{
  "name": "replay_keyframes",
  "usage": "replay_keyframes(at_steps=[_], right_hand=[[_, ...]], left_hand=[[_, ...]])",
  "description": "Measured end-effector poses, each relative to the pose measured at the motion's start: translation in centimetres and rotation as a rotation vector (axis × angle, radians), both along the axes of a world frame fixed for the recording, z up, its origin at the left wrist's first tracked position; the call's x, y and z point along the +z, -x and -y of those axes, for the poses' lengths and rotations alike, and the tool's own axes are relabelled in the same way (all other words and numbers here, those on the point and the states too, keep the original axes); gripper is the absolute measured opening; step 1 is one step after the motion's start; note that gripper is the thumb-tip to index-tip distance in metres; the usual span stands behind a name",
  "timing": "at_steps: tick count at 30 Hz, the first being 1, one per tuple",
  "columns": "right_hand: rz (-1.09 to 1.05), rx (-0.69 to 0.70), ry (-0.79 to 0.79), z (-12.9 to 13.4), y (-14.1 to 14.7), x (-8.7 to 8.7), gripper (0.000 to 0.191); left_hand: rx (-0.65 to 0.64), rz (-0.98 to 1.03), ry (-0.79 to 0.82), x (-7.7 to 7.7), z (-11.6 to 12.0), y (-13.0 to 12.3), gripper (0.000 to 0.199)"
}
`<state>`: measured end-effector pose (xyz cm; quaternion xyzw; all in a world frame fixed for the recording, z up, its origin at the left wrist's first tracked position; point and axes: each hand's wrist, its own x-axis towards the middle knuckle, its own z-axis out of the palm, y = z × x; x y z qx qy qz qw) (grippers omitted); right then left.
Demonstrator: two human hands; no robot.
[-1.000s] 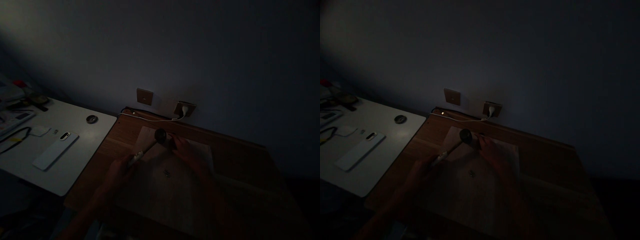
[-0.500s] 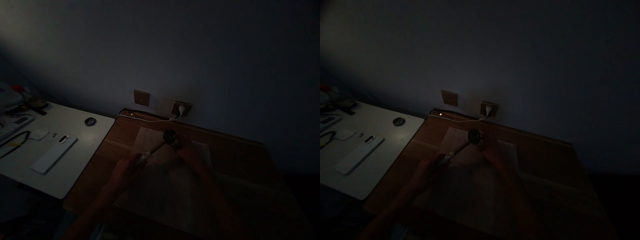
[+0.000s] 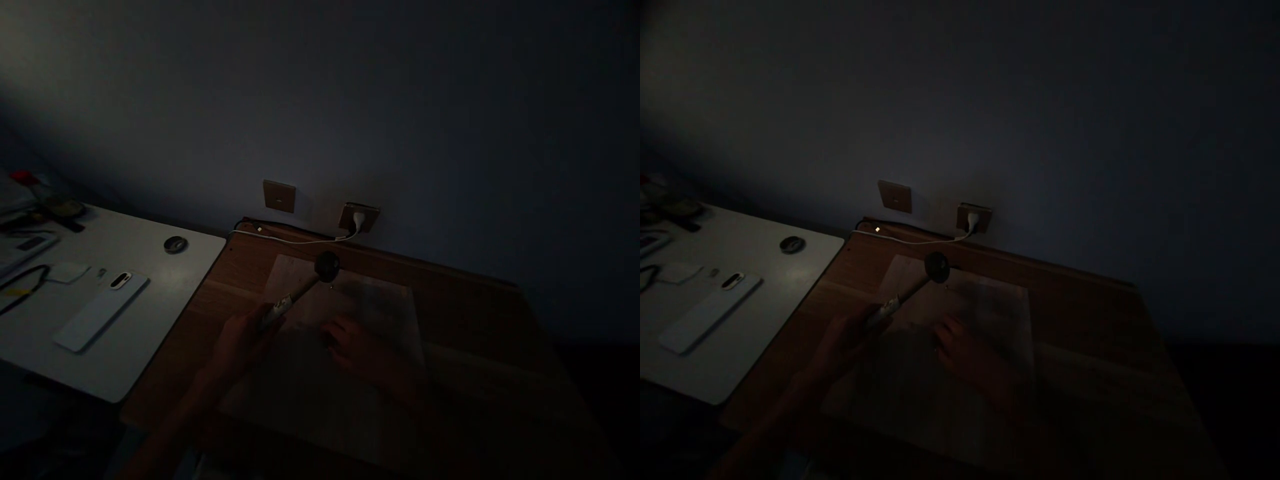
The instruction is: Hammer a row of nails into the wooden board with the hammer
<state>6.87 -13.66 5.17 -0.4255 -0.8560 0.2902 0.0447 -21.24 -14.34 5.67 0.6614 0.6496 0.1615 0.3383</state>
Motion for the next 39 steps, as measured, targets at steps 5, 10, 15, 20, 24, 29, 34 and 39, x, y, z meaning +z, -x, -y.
replay_keyframes(at_steps=[5,10,15,20,24,29,34,39], right_hand=[[0.049,-0.005,0.110,-0.9,1.1,0.7,0.019],[-0.002,0.005,0.124,-2.2,0.8,0.2,0.017],[-0.119,-0.015,0.097,-5.0,-0.3,-0.1,0.019],[-0.188,-0.242,-0.098,-9.2,-0.3,-0.7,0.018],[-0.179,-0.293,-0.192,-11.0,0.9,-2.0,0.018],[-0.132,-0.286,-0.240,-11.1,1.6,-3.1,0.014],[-0.122,-0.264,-0.264,-10.9,1.2,-3.1,0.017],[-0.124,-0.244,-0.275,-10.7,1.0,-3.3,0.018]], left_hand=[[0.005,-0.036,0.051,-0.1,0.5,1.4,0.035],[0.040,-0.044,0.046,-0.5,1.0,2.7,0.034],[0.076,-0.029,0.018,-0.7,1.2,3.2,0.042],[0.086,0.018,0.009,-0.5,1.3,3.4,0.045],[0.092,0.034,0.012,-0.4,1.4,3.4,0.044],[0.115,0.070,0.001,-0.3,1.6,3.4,0.043],[0.117,0.077,-0.006,-0.6,1.6,3.5,0.043],[0.117,0.060,0.015,-0.7,1.5,3.3,0.042]])
